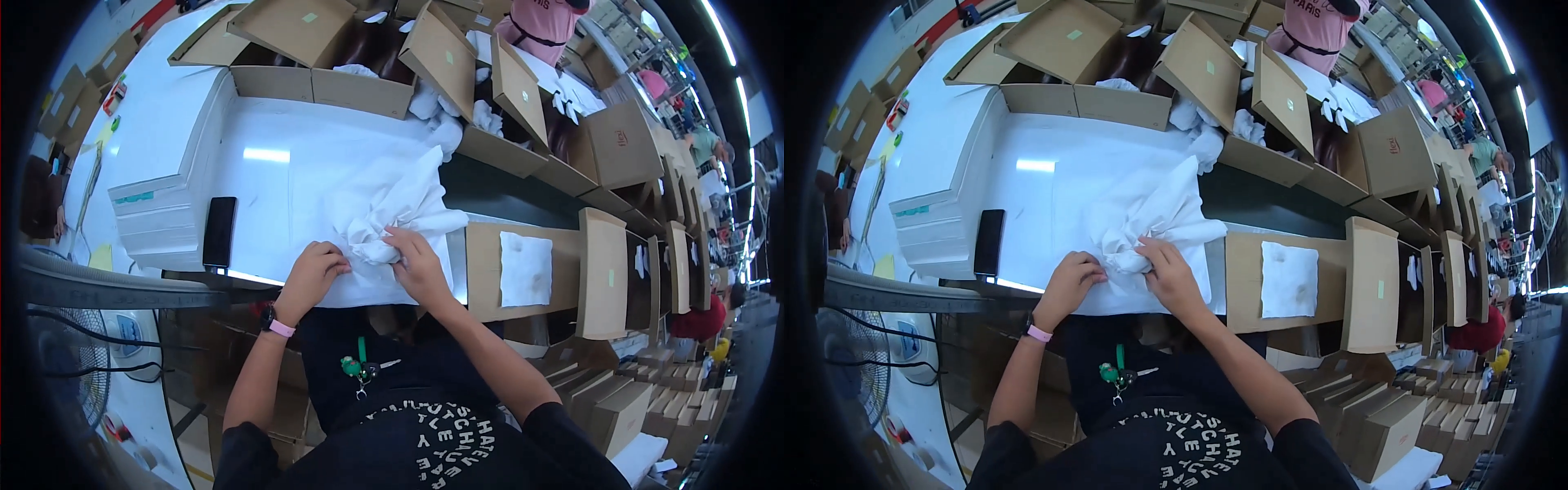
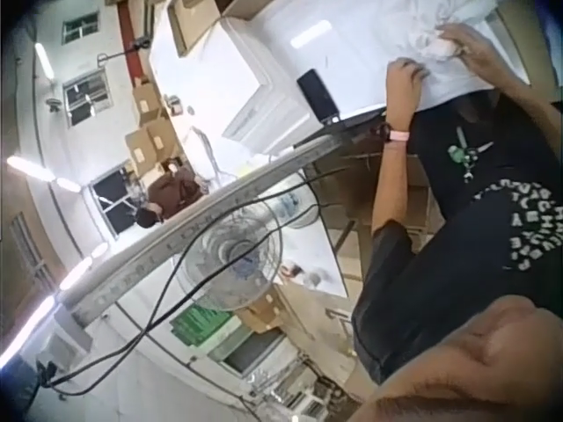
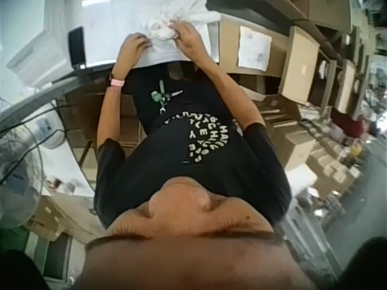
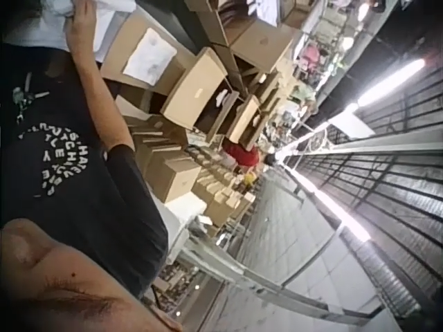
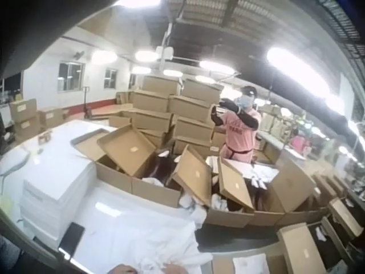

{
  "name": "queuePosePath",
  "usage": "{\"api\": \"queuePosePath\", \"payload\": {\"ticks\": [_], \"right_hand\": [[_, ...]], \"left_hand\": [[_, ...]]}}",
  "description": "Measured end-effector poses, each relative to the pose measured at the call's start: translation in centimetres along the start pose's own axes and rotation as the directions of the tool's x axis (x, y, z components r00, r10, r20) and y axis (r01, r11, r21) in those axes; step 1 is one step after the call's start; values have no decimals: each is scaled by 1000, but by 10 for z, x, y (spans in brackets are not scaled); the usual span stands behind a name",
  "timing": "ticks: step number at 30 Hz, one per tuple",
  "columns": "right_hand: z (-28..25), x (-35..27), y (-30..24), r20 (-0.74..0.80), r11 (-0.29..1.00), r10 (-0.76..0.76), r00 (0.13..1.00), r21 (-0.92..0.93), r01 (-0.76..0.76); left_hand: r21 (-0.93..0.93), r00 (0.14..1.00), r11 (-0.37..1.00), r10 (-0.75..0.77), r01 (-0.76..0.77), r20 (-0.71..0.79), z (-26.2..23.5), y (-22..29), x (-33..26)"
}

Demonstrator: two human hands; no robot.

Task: The recorder is wrapping stuffing or protective paper and placing it into shoe boxes as part of a manufacturing or packaging line.

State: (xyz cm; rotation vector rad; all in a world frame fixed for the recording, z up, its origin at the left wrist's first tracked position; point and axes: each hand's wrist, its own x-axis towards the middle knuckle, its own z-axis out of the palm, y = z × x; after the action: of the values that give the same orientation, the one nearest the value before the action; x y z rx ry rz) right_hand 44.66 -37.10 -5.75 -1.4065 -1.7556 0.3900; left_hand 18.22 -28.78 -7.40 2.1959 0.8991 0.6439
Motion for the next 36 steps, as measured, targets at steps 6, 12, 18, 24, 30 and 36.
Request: {"api": "queuePosePath", "payload": {"ticks": [6, 12, 18, 24, 30, 36], "right_hand": [[1, -6, 23, 49, 997, -78, 996, -16, 79], [-9, -2, -14, 385, 997, -74, 920, 19, 72], [-9, -1, 8, 265, 970, -107, 958, -185, 160], [-6, 19, 23, 271, 980, -117, 955, -122, 155], [-12, 64, 13, 587, 977, 146, 796, -214, -22], [-31, 59, -9, 472, 986, 145, 869, -147, -85]], "left_hand": [[37, 999, 998, 54, -53, -7, 19, 0, 13], [73, 999, 996, -41, 44, -35, 10, -11, -13], [65, 992, 990, -122, 122, -3, 19, 2, -2], [156, 982, 988, 13, 16, -186, 15, 98, 5], [194, 995, 981, -3, 23, -103, 22, 69, 25], [205, 998, 978, 40, -30, -46, 8, 58, 41]]}}
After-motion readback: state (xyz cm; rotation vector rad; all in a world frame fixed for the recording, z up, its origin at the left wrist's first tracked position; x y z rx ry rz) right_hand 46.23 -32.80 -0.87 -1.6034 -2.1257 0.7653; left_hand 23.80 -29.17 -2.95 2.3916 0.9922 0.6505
